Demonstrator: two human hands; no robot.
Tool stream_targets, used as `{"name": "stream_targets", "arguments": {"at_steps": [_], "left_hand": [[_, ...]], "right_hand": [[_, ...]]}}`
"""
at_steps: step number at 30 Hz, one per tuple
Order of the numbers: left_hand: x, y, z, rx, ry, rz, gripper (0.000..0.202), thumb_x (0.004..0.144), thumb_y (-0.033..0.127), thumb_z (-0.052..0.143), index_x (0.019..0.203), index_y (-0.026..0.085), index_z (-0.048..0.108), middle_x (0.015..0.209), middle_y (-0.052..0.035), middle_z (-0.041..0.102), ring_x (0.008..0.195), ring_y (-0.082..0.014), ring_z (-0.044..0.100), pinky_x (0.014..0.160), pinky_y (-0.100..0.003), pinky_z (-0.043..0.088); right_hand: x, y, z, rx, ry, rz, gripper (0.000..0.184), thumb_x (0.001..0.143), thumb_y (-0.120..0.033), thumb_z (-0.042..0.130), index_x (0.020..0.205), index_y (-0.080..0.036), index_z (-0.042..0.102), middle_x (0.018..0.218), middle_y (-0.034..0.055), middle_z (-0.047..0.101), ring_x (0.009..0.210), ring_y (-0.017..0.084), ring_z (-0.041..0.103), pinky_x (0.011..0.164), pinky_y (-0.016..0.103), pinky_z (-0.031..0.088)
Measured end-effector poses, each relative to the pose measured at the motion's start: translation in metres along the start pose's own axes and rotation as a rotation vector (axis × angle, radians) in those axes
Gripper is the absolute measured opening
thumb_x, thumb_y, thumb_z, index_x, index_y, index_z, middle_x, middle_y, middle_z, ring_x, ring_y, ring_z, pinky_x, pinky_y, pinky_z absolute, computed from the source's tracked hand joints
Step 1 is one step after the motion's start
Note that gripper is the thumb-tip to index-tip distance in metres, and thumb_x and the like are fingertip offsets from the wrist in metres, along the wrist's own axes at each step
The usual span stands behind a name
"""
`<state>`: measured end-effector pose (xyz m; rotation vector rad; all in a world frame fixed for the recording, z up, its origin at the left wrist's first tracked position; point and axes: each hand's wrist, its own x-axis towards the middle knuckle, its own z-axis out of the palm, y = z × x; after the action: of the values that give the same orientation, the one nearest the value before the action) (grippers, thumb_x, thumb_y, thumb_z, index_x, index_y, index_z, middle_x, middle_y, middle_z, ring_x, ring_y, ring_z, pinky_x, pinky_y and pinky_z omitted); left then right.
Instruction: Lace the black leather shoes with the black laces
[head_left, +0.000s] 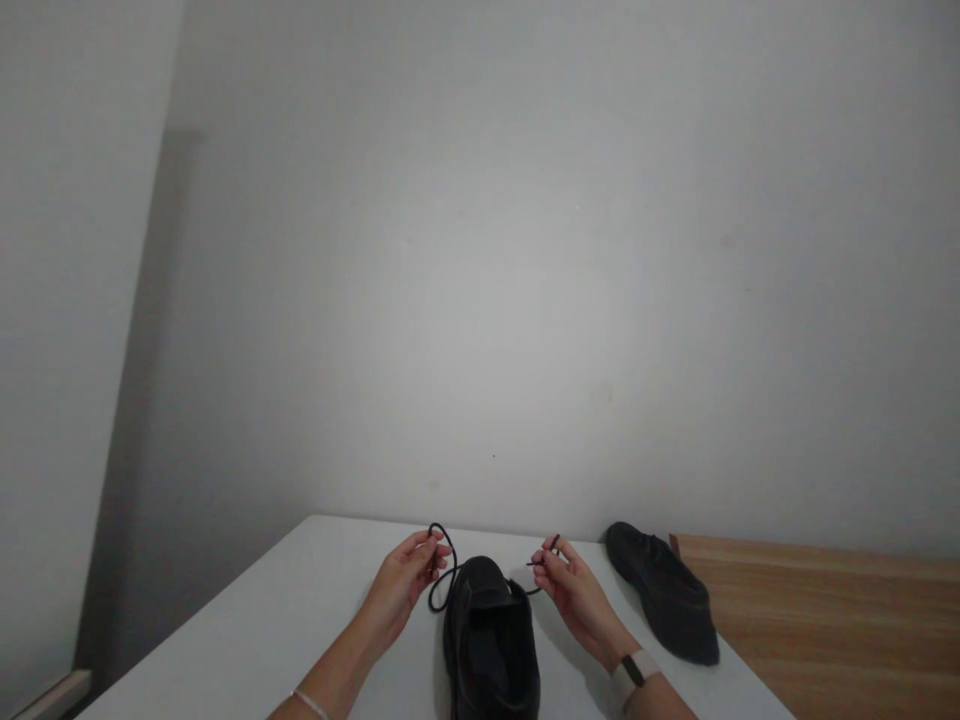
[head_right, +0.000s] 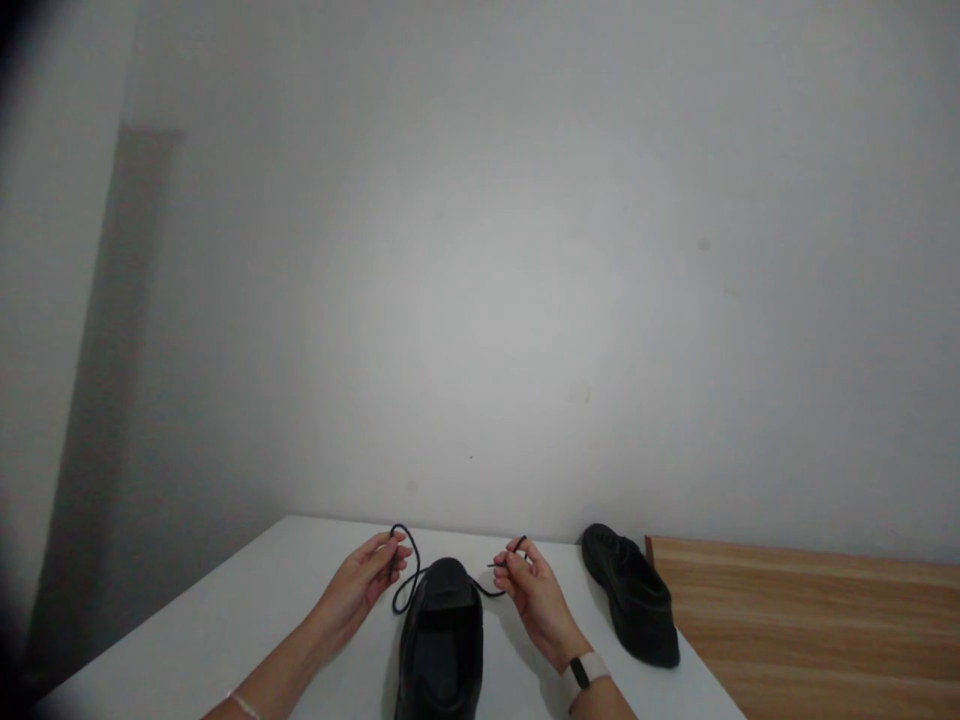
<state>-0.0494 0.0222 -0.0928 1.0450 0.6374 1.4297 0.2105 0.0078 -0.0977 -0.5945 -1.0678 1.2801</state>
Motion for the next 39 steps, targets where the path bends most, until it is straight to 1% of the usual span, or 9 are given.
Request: {"name": "stream_targets", "arguments": {"at_steps": [2,5,10,13,19,23,26,33,39], "left_hand": [[-0.001,0.0,0.0,0.046,0.005,0.009,0.036,0.064,0.042,0.078,0.084,0.015,0.066,0.078,-0.0057,0.07,0.063,-0.0112,0.056,0.06,-0.022,0.042],[-0.002,0.001,0.001,0.049,-0.003,-0.014,0.035,0.062,0.041,0.08,0.079,0.015,0.063,0.077,-0.0044,0.07,0.055,-0.0085,0.054,0.057,-0.021,0.042],[-0.005,-0.001,0.0,0.012,-0.063,-0.063,0.032,0.062,0.035,0.081,0.078,0.016,0.062,0.079,-0.0049,0.069,0.065,-0.0122,0.062,0.064,-0.023,0.047],[-0.005,-0.005,0.0,0.028,-0.135,-0.083,0.029,0.064,0.035,0.08,0.079,0.015,0.063,0.076,-0.0047,0.069,0.067,-0.0128,0.063,0.067,-0.024,0.047],[-0.005,-0.009,-0.002,0.067,-0.261,-0.052,0.027,0.058,0.02,0.083,0.08,0.014,0.068,0.081,-0.006,0.07,0.073,-0.015,0.064,0.07,-0.025,0.046],[-0.002,-0.014,-0.004,0.129,-0.191,-0.078,0.029,0.054,0.026,0.085,0.073,0.012,0.069,0.077,-0.008,0.071,0.07,-0.0173,0.065,0.069,-0.028,0.046],[0.002,-0.017,-0.007,0.164,-0.147,-0.081,0.032,0.054,0.03,0.085,0.074,0.011,0.069,0.078,-0.0088,0.072,0.065,-0.0165,0.064,0.067,-0.03,0.047],[0.002,-0.016,-0.009,0.223,-0.181,-0.096,0.035,0.054,0.032,0.084,0.074,0.009,0.068,0.068,-0.0075,0.071,0.057,-0.0142,0.063,0.055,-0.024,0.044],[0.004,-0.016,-0.008,0.259,-0.151,-0.041,0.037,0.048,0.033,0.086,0.07,0.01,0.066,0.062,-0.0052,0.069,0.056,-0.0154,0.063,0.056,-0.026,0.046]], "right_hand": [[-0.002,0.002,0.003,-0.021,-0.038,0.02,0.036,0.063,-0.032,0.082,0.087,-0.018,0.058,0.082,0.0009,0.064,0.072,0.013,0.061,0.074,0.028,0.047],[-0.005,0.004,0.006,-0.084,-0.068,0.028,0.034,0.061,-0.03,0.082,0.083,-0.017,0.06,0.079,0.0004,0.063,0.072,0.014,0.062,0.075,0.03,0.046],[-0.005,0.007,0.009,-0.241,-0.118,0.015,0.03,0.061,-0.033,0.08,0.077,-0.016,0.062,0.067,-0.0007,0.061,0.062,0.014,0.057,0.065,0.029,0.042],[-0.006,0.008,0.01,-0.339,-0.158,0.011,0.026,0.062,-0.033,0.078,0.074,-0.016,0.062,0.062,-0.0015,0.059,0.059,0.014,0.053,0.061,0.028,0.039],[-0.005,0.011,0.01,-0.375,-0.152,-0.051,0.019,0.067,-0.032,0.075,0.074,-0.018,0.064,0.067,0.0001,0.06,0.065,0.015,0.053,0.064,0.029,0.039],[-0.002,0.017,0.005,-0.368,-0.143,-0.055,0.019,0.066,-0.031,0.076,0.074,-0.018,0.064,0.067,-0.0001,0.06,0.065,0.016,0.053,0.064,0.029,0.039],[0.001,0.022,0.0,-0.366,-0.148,-0.042,0.019,0.067,-0.032,0.075,0.074,-0.018,0.065,0.066,-0.0002,0.061,0.064,0.016,0.053,0.063,0.028,0.038],[0.004,0.026,-0.004,-0.35,-0.128,-0.039,0.02,0.065,-0.031,0.077,0.076,-0.018,0.066,0.073,0.0008,0.063,0.07,0.017,0.056,0.068,0.028,0.04],[0.003,0.028,-0.006,-0.382,-0.129,-0.03,0.021,0.066,-0.031,0.076,0.078,-0.018,0.065,0.075,0.0017,0.064,0.072,0.017,0.056,0.068,0.028,0.04]]}}
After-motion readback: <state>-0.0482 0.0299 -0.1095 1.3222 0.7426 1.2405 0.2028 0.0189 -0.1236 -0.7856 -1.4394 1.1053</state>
